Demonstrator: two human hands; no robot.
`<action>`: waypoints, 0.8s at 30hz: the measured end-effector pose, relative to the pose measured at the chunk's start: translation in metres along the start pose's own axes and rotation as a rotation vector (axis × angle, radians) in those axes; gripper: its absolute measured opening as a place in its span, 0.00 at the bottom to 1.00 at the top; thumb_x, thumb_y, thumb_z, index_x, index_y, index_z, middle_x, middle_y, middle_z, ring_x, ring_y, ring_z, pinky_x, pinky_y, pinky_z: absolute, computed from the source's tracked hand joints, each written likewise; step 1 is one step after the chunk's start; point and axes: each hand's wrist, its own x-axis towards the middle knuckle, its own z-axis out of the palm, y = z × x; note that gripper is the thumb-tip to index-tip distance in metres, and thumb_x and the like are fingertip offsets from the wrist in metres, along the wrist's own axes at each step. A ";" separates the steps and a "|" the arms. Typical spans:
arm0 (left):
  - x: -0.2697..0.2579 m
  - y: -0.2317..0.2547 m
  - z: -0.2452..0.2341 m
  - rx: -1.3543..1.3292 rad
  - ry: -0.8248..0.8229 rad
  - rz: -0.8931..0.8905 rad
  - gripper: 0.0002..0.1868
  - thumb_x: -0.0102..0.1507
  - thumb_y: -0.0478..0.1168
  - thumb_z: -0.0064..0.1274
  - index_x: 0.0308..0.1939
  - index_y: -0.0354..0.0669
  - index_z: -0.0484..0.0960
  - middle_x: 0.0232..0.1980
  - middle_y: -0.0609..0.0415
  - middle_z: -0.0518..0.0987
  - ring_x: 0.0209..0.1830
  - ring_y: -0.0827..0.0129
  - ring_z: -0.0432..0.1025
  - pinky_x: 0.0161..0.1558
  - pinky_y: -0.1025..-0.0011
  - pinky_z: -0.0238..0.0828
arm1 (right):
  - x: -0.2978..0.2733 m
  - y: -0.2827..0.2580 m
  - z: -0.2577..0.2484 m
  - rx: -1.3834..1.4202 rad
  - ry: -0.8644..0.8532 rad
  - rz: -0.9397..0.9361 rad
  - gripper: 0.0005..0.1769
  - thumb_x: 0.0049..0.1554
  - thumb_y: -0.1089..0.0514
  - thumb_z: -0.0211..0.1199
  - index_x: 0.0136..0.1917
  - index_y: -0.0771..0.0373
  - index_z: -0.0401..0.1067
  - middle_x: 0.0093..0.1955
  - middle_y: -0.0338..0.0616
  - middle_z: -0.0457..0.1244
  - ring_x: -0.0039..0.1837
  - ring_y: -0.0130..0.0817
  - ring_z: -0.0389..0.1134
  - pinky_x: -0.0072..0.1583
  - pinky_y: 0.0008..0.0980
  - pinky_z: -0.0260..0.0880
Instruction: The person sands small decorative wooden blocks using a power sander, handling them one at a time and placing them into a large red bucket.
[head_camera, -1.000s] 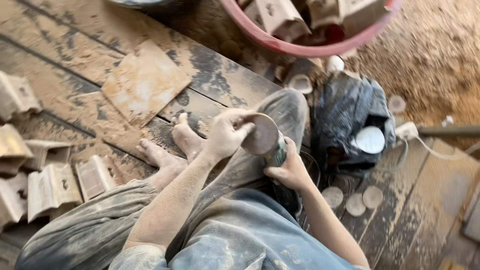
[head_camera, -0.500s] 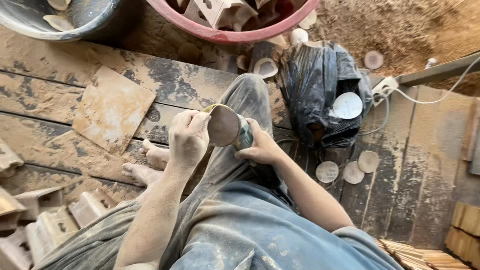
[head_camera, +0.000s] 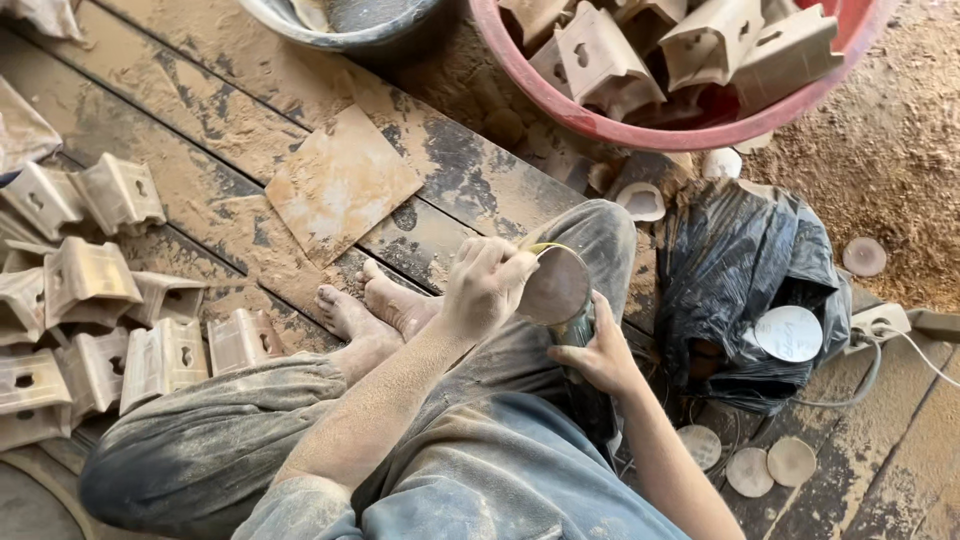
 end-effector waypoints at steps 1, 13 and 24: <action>0.000 -0.001 0.002 -0.046 0.013 -0.048 0.03 0.61 0.36 0.61 0.37 0.51 0.83 0.32 0.59 0.69 0.32 0.61 0.71 0.39 0.63 0.68 | 0.000 0.004 0.001 0.016 0.010 0.003 0.59 0.36 0.53 0.82 0.75 0.57 0.54 0.59 0.72 0.64 0.65 0.73 0.65 0.64 0.66 0.65; 0.020 -0.017 0.012 -0.392 -0.197 -0.443 0.10 0.58 0.35 0.65 0.42 0.48 0.82 0.41 0.50 0.78 0.49 0.54 0.76 0.53 0.60 0.73 | 0.010 0.037 0.003 0.015 0.023 -0.033 0.62 0.35 0.43 0.84 0.75 0.58 0.56 0.61 0.69 0.62 0.65 0.72 0.64 0.64 0.67 0.63; -0.015 0.019 0.031 0.136 -0.454 0.089 0.21 0.53 0.51 0.62 0.41 0.40 0.83 0.45 0.42 0.78 0.43 0.50 0.79 0.56 0.57 0.75 | 0.009 0.014 0.010 0.043 0.054 0.089 0.60 0.36 0.49 0.84 0.75 0.58 0.55 0.59 0.71 0.63 0.67 0.69 0.65 0.65 0.60 0.64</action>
